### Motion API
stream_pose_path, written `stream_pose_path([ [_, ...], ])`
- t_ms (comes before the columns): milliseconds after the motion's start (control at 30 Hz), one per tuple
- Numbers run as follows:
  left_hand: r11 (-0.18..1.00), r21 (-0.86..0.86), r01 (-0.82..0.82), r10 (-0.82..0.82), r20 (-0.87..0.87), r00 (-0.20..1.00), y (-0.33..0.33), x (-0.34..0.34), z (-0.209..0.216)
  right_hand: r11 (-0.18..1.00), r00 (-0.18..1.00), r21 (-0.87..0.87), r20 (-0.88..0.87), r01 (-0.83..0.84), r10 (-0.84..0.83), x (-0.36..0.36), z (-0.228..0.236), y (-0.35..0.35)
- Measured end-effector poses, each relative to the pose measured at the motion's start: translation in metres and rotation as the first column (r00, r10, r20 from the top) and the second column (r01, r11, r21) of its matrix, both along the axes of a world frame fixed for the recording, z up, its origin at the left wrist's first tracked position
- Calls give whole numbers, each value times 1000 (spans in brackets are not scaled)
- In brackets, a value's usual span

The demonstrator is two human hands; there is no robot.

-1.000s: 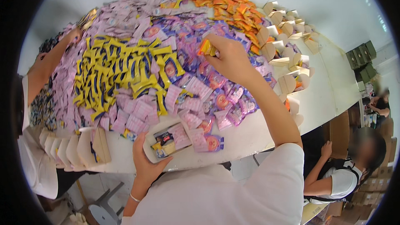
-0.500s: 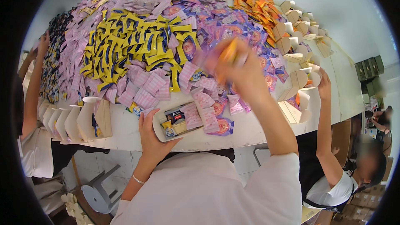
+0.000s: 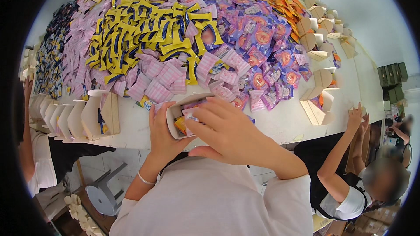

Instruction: The person repeatedly picks small snack packets from a large pile on a table and places them into a small white tray. The person continues this sorting action throughout the clip, handling packets of various colors and designs.

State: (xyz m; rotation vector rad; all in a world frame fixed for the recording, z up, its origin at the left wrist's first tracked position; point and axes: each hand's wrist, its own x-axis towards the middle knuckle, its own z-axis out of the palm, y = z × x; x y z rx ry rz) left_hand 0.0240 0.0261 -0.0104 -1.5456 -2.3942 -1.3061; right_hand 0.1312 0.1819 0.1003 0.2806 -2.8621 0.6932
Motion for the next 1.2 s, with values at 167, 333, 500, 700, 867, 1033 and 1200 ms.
stream_pose_path([
  [167,982,98,162,-166,36,985,0,6,15,948,997,313,-68,63,-44,21,-29,2],
  [333,895,335,295,-337,76,938,1,23,47,902,913,156,13,402,-408,95,21,2],
  [500,915,400,-55,119,-139,983,-62,2,43,523,545,227,-46,822,-837,198,5,61],
  [700,648,195,-737,761,-110,640,-115,-21,6,231,228,54,53,971,-972,215,-76,132],
  [867,584,182,-791,780,143,609,-105,-49,-3,272,429,444,-302,853,-852,161,-38,122],
  [1033,629,202,-751,711,243,660,-101,-55,-5,766,745,-68,-192,639,-638,119,-68,68],
  [1200,731,298,-614,623,76,778,-138,-41,-16,935,956,237,63,264,-286,36,-99,39],
])
